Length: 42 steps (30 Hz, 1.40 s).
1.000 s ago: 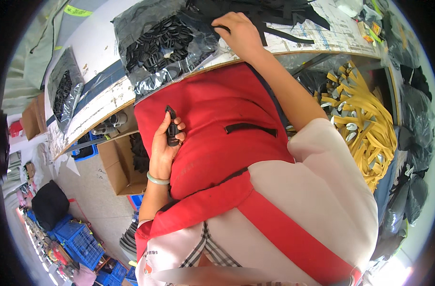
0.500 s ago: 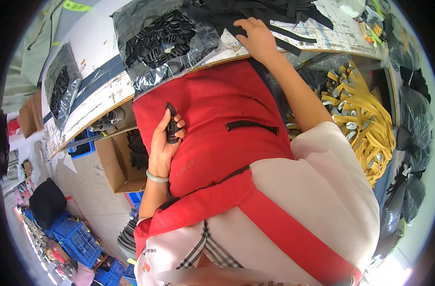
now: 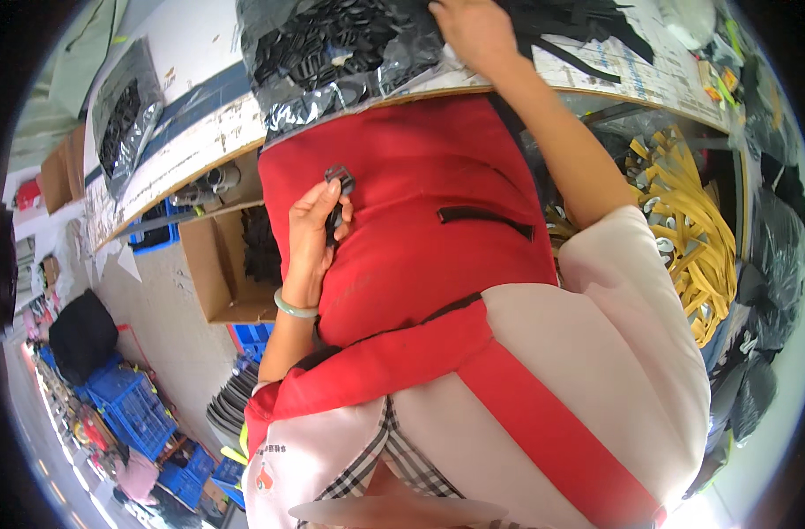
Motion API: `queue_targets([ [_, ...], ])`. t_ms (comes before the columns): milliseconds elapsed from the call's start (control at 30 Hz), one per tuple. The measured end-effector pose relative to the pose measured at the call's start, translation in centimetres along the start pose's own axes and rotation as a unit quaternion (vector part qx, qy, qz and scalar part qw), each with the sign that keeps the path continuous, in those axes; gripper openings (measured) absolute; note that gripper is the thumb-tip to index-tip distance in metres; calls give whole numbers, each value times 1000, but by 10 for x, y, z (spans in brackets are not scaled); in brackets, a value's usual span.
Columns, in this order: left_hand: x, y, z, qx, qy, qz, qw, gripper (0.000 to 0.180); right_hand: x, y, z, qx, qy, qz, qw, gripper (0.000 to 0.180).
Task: Threading nylon straps through plastic buckles at a factory workstation.
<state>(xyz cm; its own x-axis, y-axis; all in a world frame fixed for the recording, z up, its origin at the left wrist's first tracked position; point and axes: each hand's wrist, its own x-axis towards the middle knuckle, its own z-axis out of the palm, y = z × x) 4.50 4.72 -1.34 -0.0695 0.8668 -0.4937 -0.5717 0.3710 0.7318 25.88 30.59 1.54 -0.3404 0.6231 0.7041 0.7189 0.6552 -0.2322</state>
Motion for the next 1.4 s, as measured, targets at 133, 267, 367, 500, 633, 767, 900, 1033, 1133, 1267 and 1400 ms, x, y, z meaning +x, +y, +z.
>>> queue_targets([
  [133, -7, 4, -3, 32, 52, 75, 995, 14, 6, -78, -81, 112, -170, 36, 978, 19],
  [267, -7, 8, 5, 58, 59, 120, 989, 12, -11, -154, -116, 412, -472, 278, 728, 15],
  [367, -5, 9, 10, 67, 44, 138, 987, 11, -46, -152, -83, 486, -477, 344, 647, 20],
  [500, -11, 13, 14, 72, 71, 159, 982, 11, -66, -150, -60, 532, -480, 417, 559, 21],
  [633, -8, 9, 8, 127, 99, 250, 955, 13, -67, -156, -59, 542, -481, 426, 542, 19],
  [767, -5, 8, 7, 242, 112, 345, 900, 15, -66, -161, -54, 546, -462, 443, 541, 21],
  [900, -3, 12, 5, 322, 131, 414, 841, 17, -70, -165, -50, 587, -400, 460, 533, 23],
  [1033, -2, 10, 3, 377, 143, 458, 792, 18, -73, -166, -47, 613, -374, 462, 521, 23],
  [1133, -3, 9, 3, 379, 141, 458, 792, 18, -76, -164, -43, 640, -379, 473, 473, 23],
  [1267, -3, 7, 2, 396, 135, 459, 784, 18, -78, -169, -40, 656, -357, 473, 469, 21],
  [1400, -5, 8, 3, 367, 144, 430, 812, 16, -82, -163, -38, 678, -366, 494, 402, 20],
])
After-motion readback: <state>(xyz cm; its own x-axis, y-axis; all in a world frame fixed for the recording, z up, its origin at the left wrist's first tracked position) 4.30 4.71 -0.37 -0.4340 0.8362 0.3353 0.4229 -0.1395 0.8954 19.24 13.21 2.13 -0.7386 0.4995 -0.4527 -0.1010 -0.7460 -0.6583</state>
